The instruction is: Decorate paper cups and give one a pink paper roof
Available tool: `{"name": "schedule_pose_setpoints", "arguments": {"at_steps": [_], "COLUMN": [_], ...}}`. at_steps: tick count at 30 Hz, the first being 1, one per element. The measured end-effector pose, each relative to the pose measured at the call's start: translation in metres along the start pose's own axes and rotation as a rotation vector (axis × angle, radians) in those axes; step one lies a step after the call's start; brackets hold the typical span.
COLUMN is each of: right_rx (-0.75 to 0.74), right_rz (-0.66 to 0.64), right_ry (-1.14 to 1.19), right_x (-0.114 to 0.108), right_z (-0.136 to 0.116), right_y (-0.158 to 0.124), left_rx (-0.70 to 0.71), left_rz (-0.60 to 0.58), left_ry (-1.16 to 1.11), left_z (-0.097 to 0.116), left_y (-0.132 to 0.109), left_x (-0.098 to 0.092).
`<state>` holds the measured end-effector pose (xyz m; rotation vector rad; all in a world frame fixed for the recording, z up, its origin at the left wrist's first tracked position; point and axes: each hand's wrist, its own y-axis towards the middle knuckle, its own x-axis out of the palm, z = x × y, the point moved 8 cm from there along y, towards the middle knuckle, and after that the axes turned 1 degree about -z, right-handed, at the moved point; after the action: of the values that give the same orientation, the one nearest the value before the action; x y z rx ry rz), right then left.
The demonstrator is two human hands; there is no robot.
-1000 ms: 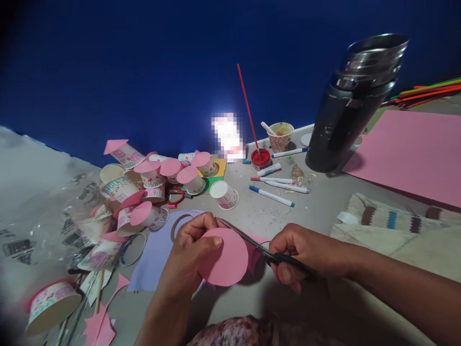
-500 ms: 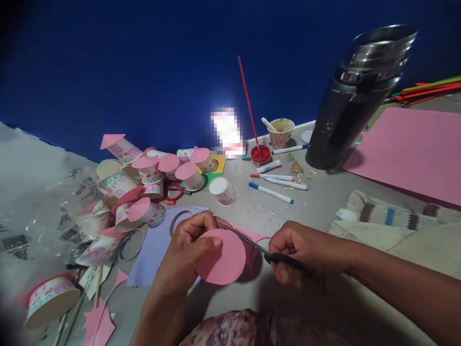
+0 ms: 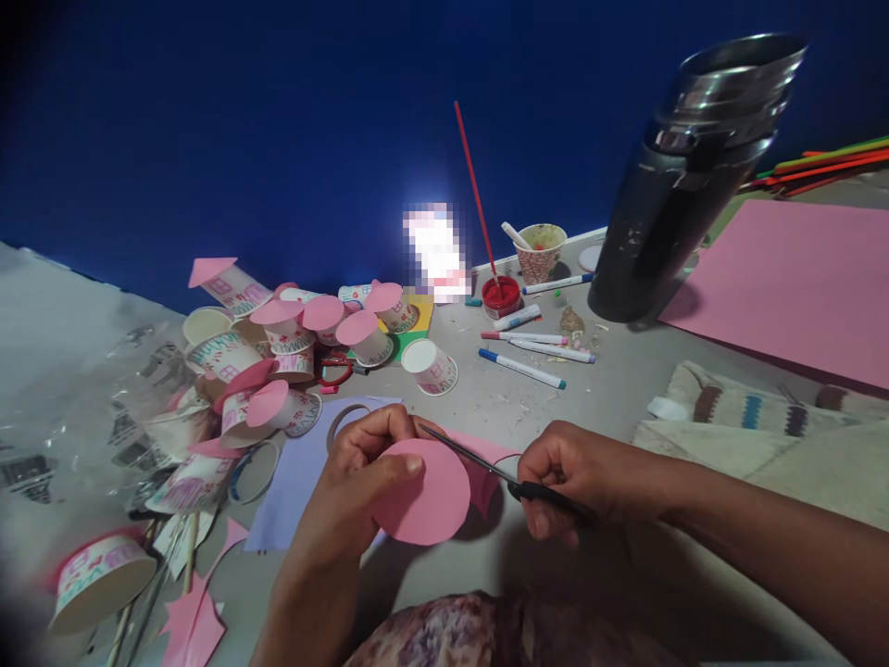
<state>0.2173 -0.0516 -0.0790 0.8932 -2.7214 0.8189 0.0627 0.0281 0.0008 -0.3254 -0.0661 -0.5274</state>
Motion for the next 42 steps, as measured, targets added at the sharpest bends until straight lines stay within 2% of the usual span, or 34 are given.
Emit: {"name": "schedule_pose_setpoints", "arguments": {"at_steps": [6, 9, 12, 15, 21, 33, 38, 42], "right_rx": [-0.134, -0.136, -0.078, -0.018, 0.006, -0.004, -0.043, -0.089], "right_rz": [-0.029, -0.027, 0.009, 0.040, 0.055, 0.067, 0.068, 0.082], "right_ry": [-0.053, -0.064, -0.050, -0.015, 0.001, -0.002, -0.066, -0.101], "right_x": [0.005, 0.005, 0.002, 0.001, 0.001, -0.001, -0.004, -0.005], "right_z": [-0.018, -0.019, -0.015, -0.011, -0.012, -0.007, -0.008, -0.015], "right_y": [-0.003, -0.004, -0.003, -0.002, -0.001, 0.001, 0.001, -0.001], "left_rx": [-0.039, -0.039, -0.040, -0.035, -0.009, 0.008, -0.011, -0.061], "left_rz": [0.091, 0.130, 0.163, 0.172, 0.174, 0.174, 0.168, 0.218], "left_ry": [-0.182, -0.194, -0.174, -0.151, -0.129, -0.080, -0.156, -0.214], "left_z": [-0.006, -0.009, -0.012, -0.011, -0.007, -0.006, -0.006, -0.010], "left_y": [0.001, 0.002, 0.003, 0.002, 0.003, 0.003, 0.003, 0.003], "left_x": [0.001, 0.001, -0.001, -0.002, -0.002, -0.007, -0.004, -0.004]}}
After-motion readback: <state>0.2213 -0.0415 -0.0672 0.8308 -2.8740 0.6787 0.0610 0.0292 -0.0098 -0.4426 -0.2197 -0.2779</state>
